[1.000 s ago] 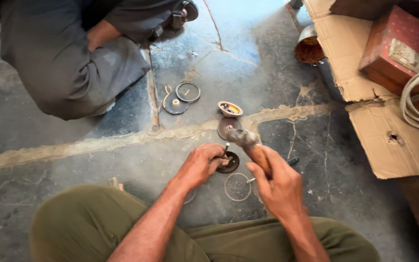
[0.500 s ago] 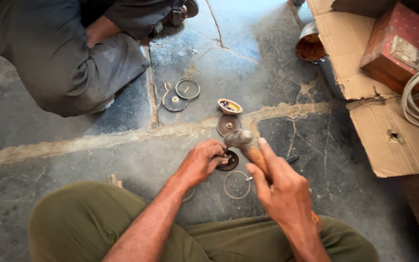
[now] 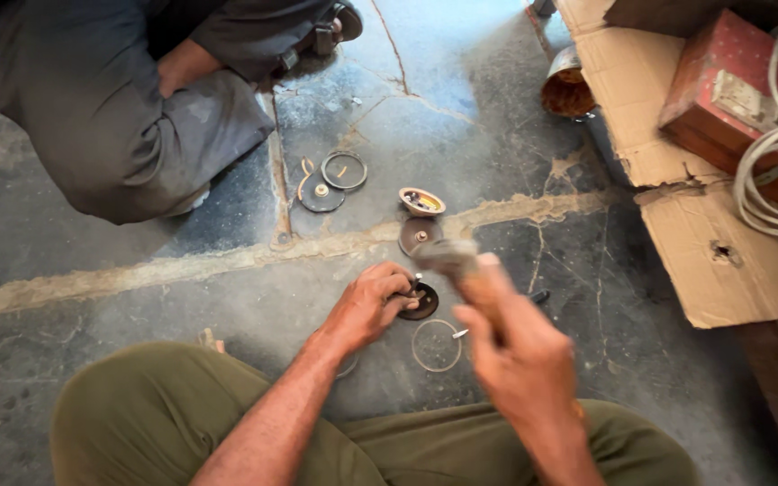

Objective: The person sits on the floor and uses a hammer to repeatedly strike a small metal component held in place by a screwdriver. Another person nearby handles similar parts and tools. The camera wearer continues hammering the same component throughout the clip.

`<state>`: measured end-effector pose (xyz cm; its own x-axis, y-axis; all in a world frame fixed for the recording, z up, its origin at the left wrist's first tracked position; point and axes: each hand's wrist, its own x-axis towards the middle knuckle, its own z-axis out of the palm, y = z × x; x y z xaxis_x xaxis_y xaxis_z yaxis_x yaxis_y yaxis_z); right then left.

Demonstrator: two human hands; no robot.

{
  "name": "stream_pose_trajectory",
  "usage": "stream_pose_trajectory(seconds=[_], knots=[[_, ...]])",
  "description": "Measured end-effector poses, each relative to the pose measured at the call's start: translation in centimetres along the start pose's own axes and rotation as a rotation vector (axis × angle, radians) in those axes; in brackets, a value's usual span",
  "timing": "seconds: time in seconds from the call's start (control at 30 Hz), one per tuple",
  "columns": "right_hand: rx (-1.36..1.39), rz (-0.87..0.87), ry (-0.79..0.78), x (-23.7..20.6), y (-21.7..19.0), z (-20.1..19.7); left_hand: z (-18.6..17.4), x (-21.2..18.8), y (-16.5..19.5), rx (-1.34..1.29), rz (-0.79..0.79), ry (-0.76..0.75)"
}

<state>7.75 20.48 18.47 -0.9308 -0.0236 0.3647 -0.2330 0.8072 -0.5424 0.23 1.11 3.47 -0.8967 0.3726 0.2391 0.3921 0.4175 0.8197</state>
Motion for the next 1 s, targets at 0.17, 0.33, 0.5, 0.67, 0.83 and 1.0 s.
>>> stream_pose_trajectory(seconds=[0.17, 0.33, 0.5, 0.67, 0.83, 1.0], knots=[[-0.246, 0.125, -0.214, 0.0, 0.8, 0.7, 0.0, -0.1, 0.2, 0.044, 0.005, -0.036], [-0.129, 0.061, -0.055, -0.8, 1.8, 0.6, 0.1, 0.1, -0.1, -0.045, -0.099, -0.051], [-0.095, 0.021, 0.003, -0.5, 2.4, 0.9, 0.3, 0.2, -0.1, -0.120, -0.076, 0.005], [-0.033, 0.095, 0.021, 0.0, 2.8, 1.6, 0.3, 0.2, 0.2, -0.125, -0.175, 0.010], [-0.033, 0.416, -0.142, 2.3, 4.9, 5.3, 0.5, 0.5, 0.2, -0.126, -0.263, 0.048], [-0.107, 0.528, -0.360, 2.3, 8.5, 9.1, 0.6, 0.6, -0.2, -0.070, -0.321, 0.068]])
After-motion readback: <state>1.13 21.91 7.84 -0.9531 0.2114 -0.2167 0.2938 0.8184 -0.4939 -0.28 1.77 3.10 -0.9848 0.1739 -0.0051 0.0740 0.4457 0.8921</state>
